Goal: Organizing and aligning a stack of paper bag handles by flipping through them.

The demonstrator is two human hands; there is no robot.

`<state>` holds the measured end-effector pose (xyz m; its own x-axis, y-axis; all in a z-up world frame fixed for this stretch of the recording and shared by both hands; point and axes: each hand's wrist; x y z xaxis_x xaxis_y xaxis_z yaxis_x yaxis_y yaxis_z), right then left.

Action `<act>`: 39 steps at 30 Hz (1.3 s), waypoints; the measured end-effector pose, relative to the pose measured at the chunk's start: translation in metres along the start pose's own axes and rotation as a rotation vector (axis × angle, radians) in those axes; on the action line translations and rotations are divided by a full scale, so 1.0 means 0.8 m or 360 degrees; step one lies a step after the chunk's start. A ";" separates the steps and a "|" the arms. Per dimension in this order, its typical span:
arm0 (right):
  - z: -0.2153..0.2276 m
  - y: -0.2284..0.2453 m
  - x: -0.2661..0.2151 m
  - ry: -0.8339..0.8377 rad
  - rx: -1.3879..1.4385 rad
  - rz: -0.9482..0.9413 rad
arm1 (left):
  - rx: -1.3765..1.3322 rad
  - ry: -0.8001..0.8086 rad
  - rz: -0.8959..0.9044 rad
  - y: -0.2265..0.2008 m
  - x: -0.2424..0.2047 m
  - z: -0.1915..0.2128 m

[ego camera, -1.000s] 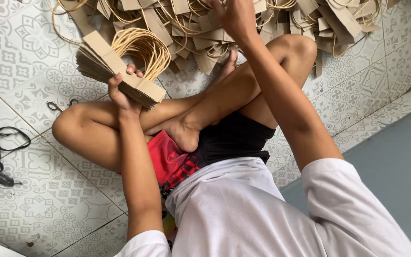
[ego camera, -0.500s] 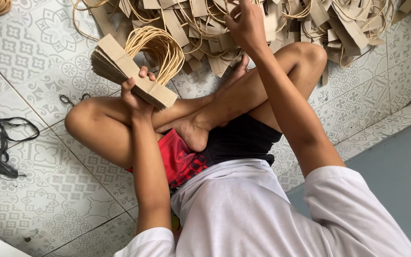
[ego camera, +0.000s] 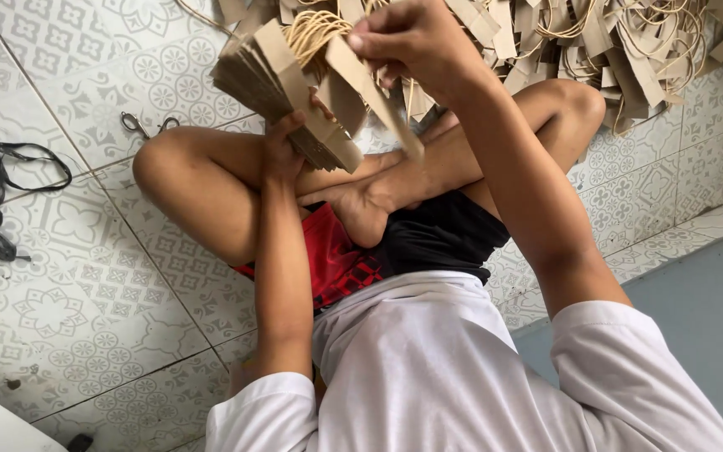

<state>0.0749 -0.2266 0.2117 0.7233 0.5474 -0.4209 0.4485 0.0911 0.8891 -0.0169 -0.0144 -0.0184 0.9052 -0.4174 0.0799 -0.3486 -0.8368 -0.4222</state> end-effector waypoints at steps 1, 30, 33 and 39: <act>-0.003 -0.008 0.015 0.0003 -0.0011 -0.0005 | -0.0007 0.0001 -0.0010 0.012 -0.006 0.021; -0.063 -0.089 0.013 -0.0488 -0.1738 0.0785 | -0.0069 -0.0035 -0.0268 -0.003 0.024 -0.028; -0.079 -0.054 0.004 -0.0531 -0.1645 0.0776 | 0.0056 0.0088 -0.0305 -0.010 0.026 -0.043; -0.089 -0.106 0.030 -0.0583 -0.2044 0.0706 | 0.0055 -0.0490 -0.0117 0.036 0.005 0.038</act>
<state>0.0173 -0.1620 0.1388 0.8591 0.5040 0.0885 -0.4916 0.7648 0.4165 -0.0159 -0.0295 -0.0578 0.9606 -0.2246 -0.1635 -0.2755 -0.8461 -0.4563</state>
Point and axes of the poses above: each hand's wrist, its own x-axis towards the middle knuckle, its own z-axis out of the back of the hand, y = z × x, and after that the axes turned 14 degrees about y, right-handed
